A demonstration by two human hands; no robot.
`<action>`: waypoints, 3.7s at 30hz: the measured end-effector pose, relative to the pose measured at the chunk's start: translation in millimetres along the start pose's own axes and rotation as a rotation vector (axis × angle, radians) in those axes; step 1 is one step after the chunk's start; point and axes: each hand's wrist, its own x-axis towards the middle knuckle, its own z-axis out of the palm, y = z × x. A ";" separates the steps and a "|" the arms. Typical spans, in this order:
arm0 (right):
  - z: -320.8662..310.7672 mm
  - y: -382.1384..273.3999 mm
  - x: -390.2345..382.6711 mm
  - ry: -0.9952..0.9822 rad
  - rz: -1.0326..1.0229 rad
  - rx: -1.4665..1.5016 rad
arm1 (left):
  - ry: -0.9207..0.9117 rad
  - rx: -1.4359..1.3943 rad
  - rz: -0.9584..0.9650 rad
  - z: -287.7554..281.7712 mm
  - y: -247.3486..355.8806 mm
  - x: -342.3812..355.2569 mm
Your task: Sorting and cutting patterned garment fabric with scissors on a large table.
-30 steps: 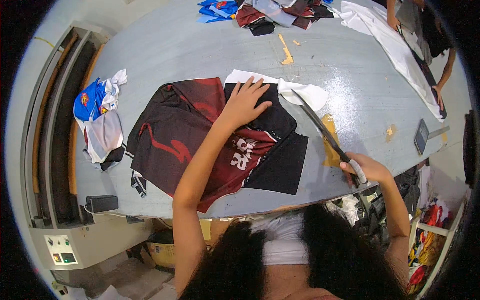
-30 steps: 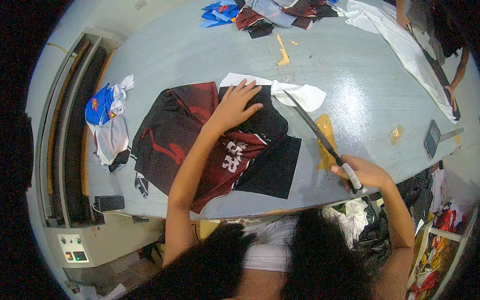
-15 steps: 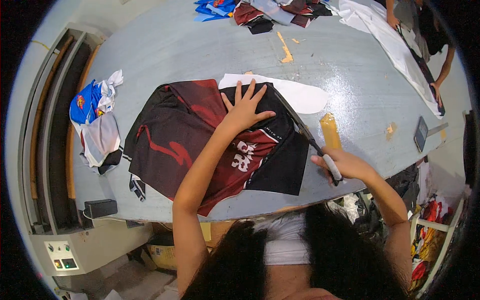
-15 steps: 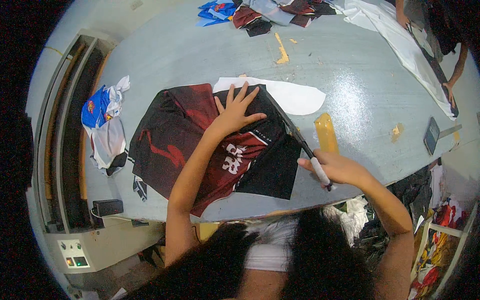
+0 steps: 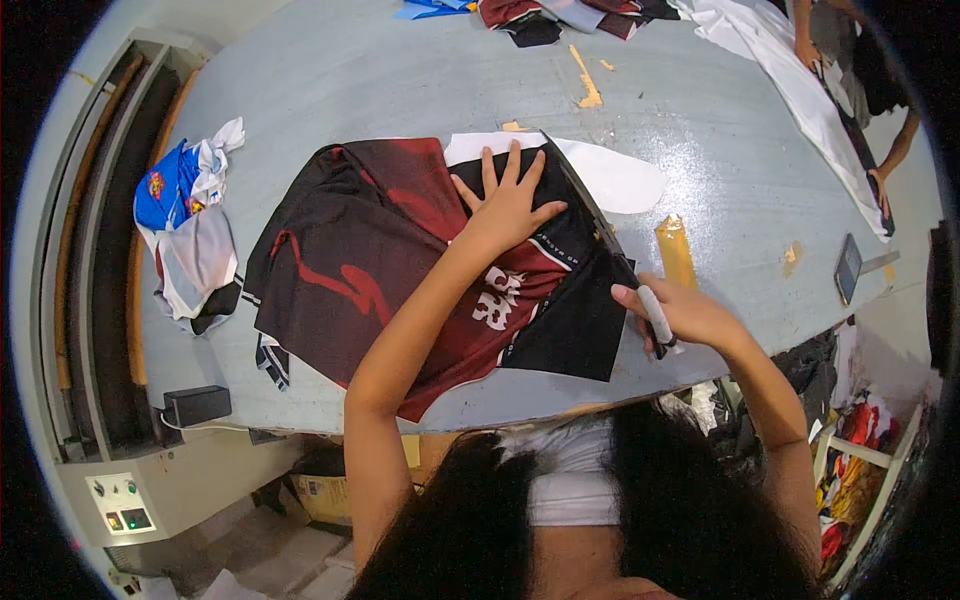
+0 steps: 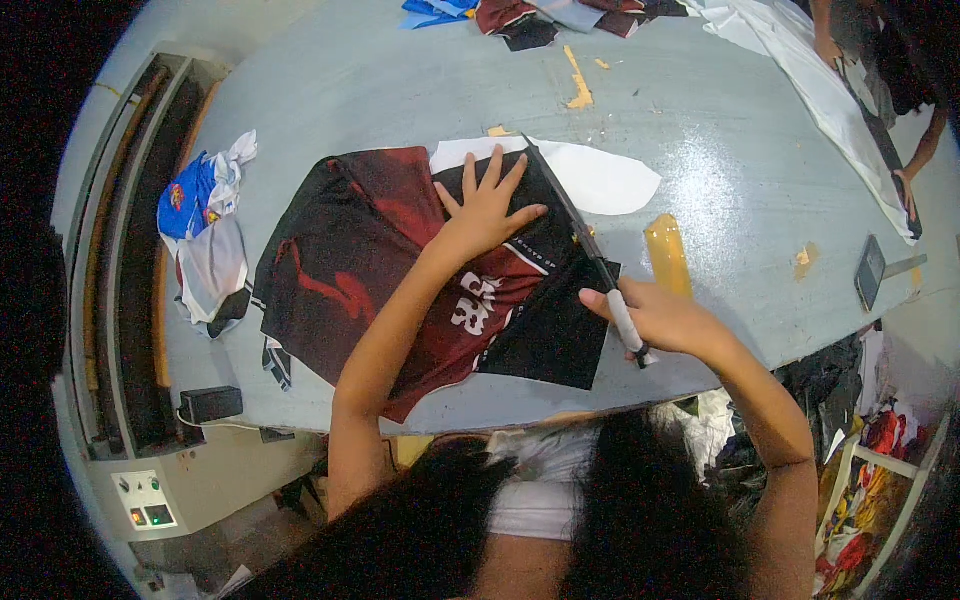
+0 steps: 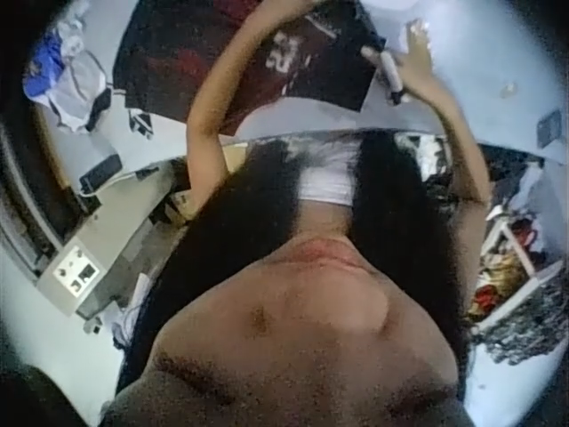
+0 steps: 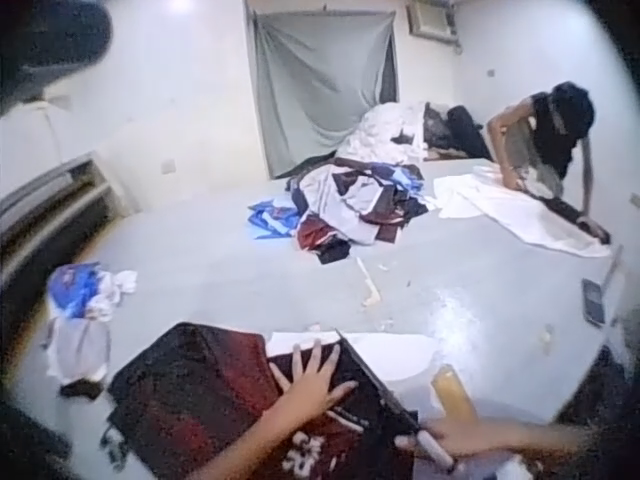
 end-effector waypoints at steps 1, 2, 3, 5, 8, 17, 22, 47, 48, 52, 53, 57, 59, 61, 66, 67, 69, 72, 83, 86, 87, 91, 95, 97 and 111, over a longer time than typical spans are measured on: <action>0.0 -1.7 -2.0 -0.007 -0.001 0.000 | -0.015 0.031 -0.016 -0.2 -0.1 -0.2; 0.1 -2.5 -3.6 -0.017 0.012 -0.016 | -0.009 0.024 -0.012 0.6 -1.3 -1.0; -0.2 -1.6 -4.2 -0.023 0.029 -0.031 | -0.012 0.023 -0.014 0.6 -0.3 -1.0; 1.6 -1.7 0.1 0.000 -0.011 -0.020 | -0.018 -0.006 -0.015 0.1 0.7 -1.3; 6.1 4.3 9.1 0.056 -0.029 -0.027 | -0.010 0.011 -0.009 0.2 2.9 -2.3; 13.6 6.9 13.5 0.153 -0.052 -0.028 | -0.009 0.004 -0.054 2.1 5.5 -3.3; 13.8 15.6 14.3 0.213 -0.118 -0.062 | -0.016 0.015 -0.049 0.5 5.5 -2.1; 44.7 130.2 -78.8 0.397 -0.450 1.049 | 0.263 -0.248 0.258 12.6 53.1 29.4; 49.7 126.8 -82.2 0.385 -0.434 1.122 | 0.323 -0.129 0.105 18.4 64.1 22.3; 36.9 143.8 -83.7 0.126 -0.407 1.207 | 0.359 0.104 -0.015 30.3 57.8 10.7; 32.8 151.4 -85.3 0.024 -0.363 1.207 | 0.358 0.144 0.051 28.9 56.2 10.5; 22.0 145.1 -102.3 -0.112 -0.269 0.918 | 0.193 0.058 0.018 17.9 55.8 13.8; 14.3 164.6 -103.2 -0.141 -0.243 0.805 | 0.188 0.025 0.043 20.2 58.8 19.5; -0.4 170.2 -99.5 -0.123 -0.228 0.425 | 0.260 -0.112 0.109 29.0 60.1 21.3; -35.1 127.1 -96.0 -0.144 -0.034 0.234 | 0.248 0.092 0.172 29.4 56.4 19.9; -35.8 127.0 -89.6 -0.107 -0.077 0.158 | 0.248 0.089 0.176 29.1 57.5 19.8; -39.0 118.0 -81.7 -0.076 -0.123 0.078 | 0.229 0.088 0.175 30.0 57.0 18.2; -42.4 99.1 -74.1 -0.151 -0.052 0.128 | 0.334 0.088 0.182 36.3 53.9 18.9; -38.1 88.0 -65.5 -0.044 -0.056 0.062 | 0.257 0.085 0.144 31.1 54.1 18.2; -35.1 100.9 -62.2 -0.028 -0.079 0.010 | 0.263 0.075 0.147 32.0 54.4 18.3; -34.2 103.9 -61.2 -0.008 -0.104 -0.045 | 0.266 0.076 0.151 32.3 54.4 18.3; -32.2 92.2 -64.5 0.027 -0.074 -0.114 | 0.269 0.083 0.151 32.9 54.0 19.2; -26.8 91.5 -63.4 0.080 -0.068 -0.129 | 0.280 0.075 0.151 34.3 51.1 18.5; -28.0 90.9 -64.6 0.072 -0.044 -0.110 | 0.286 0.071 0.159 34.3 52.2 19.2; -31.6 62.4 -52.6 0.082 -0.037 -0.229 | 0.296 0.048 0.151 35.3 52.6 18.7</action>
